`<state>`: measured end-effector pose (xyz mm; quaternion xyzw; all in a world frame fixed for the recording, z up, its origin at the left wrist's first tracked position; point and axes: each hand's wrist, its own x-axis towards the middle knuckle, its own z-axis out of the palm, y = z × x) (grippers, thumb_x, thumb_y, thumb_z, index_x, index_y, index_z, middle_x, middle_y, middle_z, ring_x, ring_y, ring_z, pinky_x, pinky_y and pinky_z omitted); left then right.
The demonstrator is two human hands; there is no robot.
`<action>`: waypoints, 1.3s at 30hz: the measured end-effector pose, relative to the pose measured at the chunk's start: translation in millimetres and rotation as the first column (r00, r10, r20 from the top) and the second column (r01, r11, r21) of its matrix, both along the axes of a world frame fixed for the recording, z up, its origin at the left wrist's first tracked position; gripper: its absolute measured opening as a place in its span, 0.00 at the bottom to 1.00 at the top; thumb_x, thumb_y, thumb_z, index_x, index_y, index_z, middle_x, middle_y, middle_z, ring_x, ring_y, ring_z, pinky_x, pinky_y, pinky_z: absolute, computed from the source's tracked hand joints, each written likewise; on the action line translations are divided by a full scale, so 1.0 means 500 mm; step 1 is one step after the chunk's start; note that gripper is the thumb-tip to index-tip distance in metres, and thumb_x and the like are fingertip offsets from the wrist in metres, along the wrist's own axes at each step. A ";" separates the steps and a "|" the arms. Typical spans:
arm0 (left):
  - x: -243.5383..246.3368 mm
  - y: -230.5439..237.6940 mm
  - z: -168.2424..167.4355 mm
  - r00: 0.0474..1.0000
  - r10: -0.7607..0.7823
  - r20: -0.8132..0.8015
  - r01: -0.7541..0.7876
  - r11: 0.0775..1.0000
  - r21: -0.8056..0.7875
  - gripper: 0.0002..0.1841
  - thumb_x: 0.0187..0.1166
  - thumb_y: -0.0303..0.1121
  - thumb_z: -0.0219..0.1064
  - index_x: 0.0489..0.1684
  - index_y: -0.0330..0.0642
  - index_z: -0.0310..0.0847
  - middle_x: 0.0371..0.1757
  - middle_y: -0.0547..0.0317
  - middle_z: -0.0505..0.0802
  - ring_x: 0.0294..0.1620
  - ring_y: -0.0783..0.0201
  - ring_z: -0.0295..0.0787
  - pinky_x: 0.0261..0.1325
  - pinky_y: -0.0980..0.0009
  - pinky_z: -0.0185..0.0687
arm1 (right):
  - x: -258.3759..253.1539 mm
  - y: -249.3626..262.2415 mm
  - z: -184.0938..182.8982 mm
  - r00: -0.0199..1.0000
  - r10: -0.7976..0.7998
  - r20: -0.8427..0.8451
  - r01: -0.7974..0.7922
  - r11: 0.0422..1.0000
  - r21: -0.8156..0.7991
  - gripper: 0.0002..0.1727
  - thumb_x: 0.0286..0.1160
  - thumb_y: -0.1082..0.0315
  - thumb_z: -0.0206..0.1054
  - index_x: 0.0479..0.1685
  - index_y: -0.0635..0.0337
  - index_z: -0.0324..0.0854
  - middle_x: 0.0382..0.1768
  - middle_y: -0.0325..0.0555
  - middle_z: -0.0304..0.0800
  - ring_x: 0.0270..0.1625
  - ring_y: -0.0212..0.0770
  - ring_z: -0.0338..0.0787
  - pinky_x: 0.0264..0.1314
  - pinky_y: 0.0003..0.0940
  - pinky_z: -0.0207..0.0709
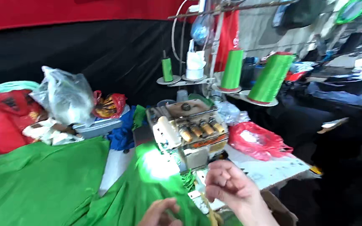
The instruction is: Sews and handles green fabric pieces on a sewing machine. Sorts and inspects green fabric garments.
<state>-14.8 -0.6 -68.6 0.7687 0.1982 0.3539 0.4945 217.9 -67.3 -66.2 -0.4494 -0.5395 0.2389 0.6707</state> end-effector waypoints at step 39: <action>0.011 -0.024 -0.105 0.852 0.515 0.098 -0.407 0.532 0.743 0.08 0.80 0.28 0.66 0.48 0.37 0.91 0.46 0.49 0.93 0.48 0.60 0.87 0.62 0.73 0.77 | -0.165 0.006 -0.078 0.965 0.108 -0.237 -0.137 0.984 -0.111 0.25 0.67 0.83 0.73 0.64 0.62 0.72 0.43 0.33 0.94 0.45 0.30 0.95 0.51 0.31 0.91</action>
